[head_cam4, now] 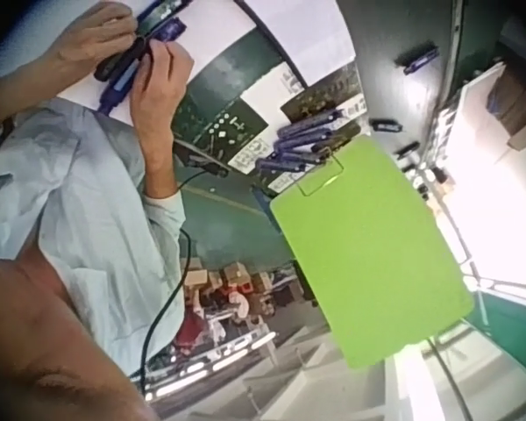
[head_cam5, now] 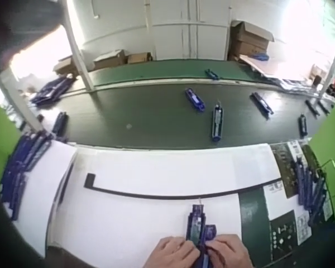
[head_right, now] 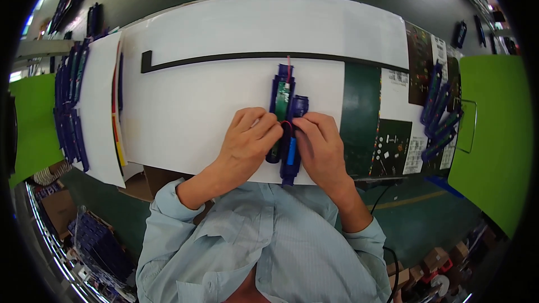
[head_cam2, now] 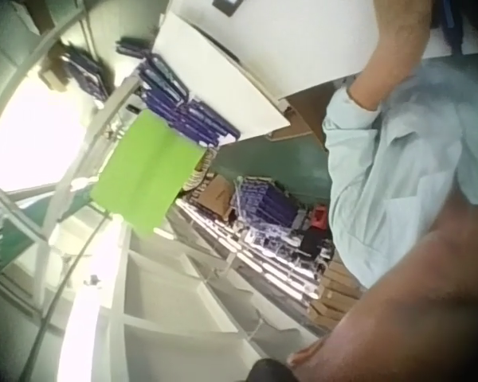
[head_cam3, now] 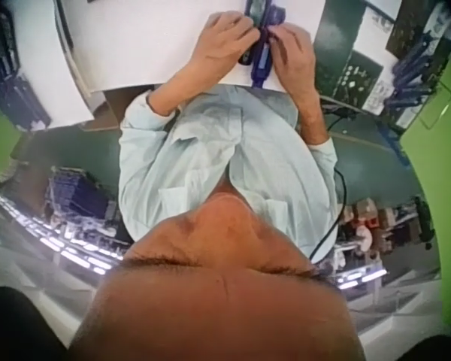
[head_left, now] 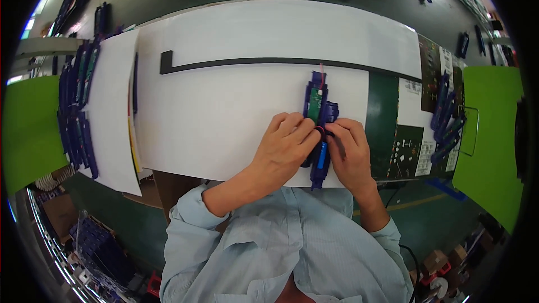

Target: The person assembles electronic components by hand, combining circuit boards and wires into an electronic housing.

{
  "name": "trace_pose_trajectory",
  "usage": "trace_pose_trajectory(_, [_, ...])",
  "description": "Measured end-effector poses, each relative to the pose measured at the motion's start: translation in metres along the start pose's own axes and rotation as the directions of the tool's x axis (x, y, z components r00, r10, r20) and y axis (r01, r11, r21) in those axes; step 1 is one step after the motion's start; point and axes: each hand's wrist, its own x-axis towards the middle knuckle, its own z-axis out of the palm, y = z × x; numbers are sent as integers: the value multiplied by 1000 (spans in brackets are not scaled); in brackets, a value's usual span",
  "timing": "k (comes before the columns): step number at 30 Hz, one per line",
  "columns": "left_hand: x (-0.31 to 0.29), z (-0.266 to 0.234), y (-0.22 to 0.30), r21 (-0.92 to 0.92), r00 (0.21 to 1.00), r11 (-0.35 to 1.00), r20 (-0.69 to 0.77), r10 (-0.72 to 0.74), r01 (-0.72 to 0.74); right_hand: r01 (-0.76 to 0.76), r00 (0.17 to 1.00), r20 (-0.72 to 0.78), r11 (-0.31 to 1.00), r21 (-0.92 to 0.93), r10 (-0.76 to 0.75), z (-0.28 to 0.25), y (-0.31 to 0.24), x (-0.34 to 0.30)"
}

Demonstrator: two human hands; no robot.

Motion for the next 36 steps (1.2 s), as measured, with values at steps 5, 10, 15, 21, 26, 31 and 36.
trace_pose_trajectory(5, [-4,5,3,-94,997,996,-81,-14,6,18,998,-64,990,-138,-28,-13,-9,14])
trace_pose_trajectory(10, [-39,-52,-77,-35,791,922,-503,-349,384,73,975,197,987,145,-101,-3,-77,122])
trace_pose_trajectory(15, [-53,-82,-176,65,712,825,-545,-442,562,336,871,340,935,115,-355,153,-81,237])
trace_pose_trajectory(21, [-59,-75,-206,-1,676,767,-473,-565,641,380,894,297,919,-104,-336,228,-81,246])
trace_pose_trajectory(26, [-63,-78,-211,-6,657,762,-503,-561,647,156,946,279,986,53,-164,245,-81,255])
trace_pose_trajectory(31, [-56,-71,-217,38,691,766,-463,-555,641,107,962,198,929,355,-187,212,-89,245])
trace_pose_trajectory(36, [-52,-81,-170,-29,684,839,-564,-462,543,29,956,261,929,369,-134,48,-81,189])
